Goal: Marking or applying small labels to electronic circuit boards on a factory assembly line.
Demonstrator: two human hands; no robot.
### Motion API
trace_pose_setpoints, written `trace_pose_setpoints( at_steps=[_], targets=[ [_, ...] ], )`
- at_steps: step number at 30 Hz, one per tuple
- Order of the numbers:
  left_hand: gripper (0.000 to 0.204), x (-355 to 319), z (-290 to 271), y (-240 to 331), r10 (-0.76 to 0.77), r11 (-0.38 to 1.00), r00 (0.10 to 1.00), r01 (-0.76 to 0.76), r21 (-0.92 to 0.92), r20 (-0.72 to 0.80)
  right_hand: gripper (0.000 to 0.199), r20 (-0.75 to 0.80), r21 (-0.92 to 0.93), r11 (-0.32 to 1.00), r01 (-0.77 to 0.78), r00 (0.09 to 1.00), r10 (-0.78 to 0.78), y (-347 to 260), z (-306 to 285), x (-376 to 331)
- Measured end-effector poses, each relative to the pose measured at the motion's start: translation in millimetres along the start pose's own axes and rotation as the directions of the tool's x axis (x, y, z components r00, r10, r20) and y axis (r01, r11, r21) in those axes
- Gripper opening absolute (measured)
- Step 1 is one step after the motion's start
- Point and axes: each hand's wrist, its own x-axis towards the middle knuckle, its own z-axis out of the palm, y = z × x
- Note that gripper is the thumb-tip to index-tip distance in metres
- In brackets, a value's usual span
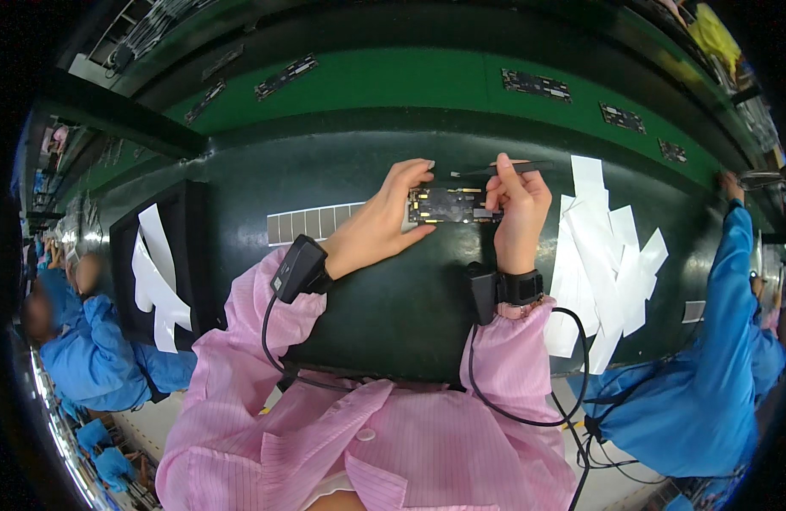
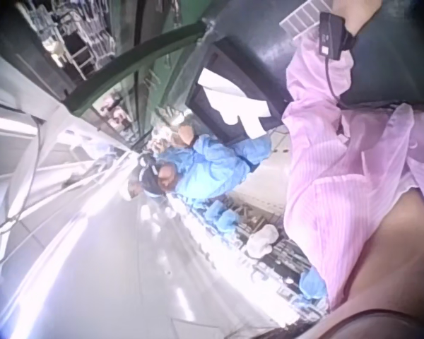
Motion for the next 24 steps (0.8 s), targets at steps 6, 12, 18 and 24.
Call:
trace_pose_setpoints(
  at_steps=[6,12,18,24],
  targets=[
    [0.066,-32,1,5,-0.003,0.98,0.998,0.014,0.2,-0.055,0.016,0.085,-0.172,0.985,-0.003,0.996,0.018,4,11,-6],
    [0.058,-41,-1,15,-0.072,0.967,0.997,0.075,0.245,-0.019,0.014,0.13,-0.278,0.96,-0.032,0.989,0.071,11,23,-12],
    [0.058,-41,1,10,-0.012,0.961,1.0,0.017,0.274,-0.02,0.015,0.117,-0.27,0.963,-0.019,0.992,0.052,15,23,-13],
    [0.059,-40,2,11,0.001,0.953,1.0,0.003,0.303,-0.013,0.015,0.108,-0.258,0.966,-0.012,0.993,0.041,16,23,-14]
  ],
)
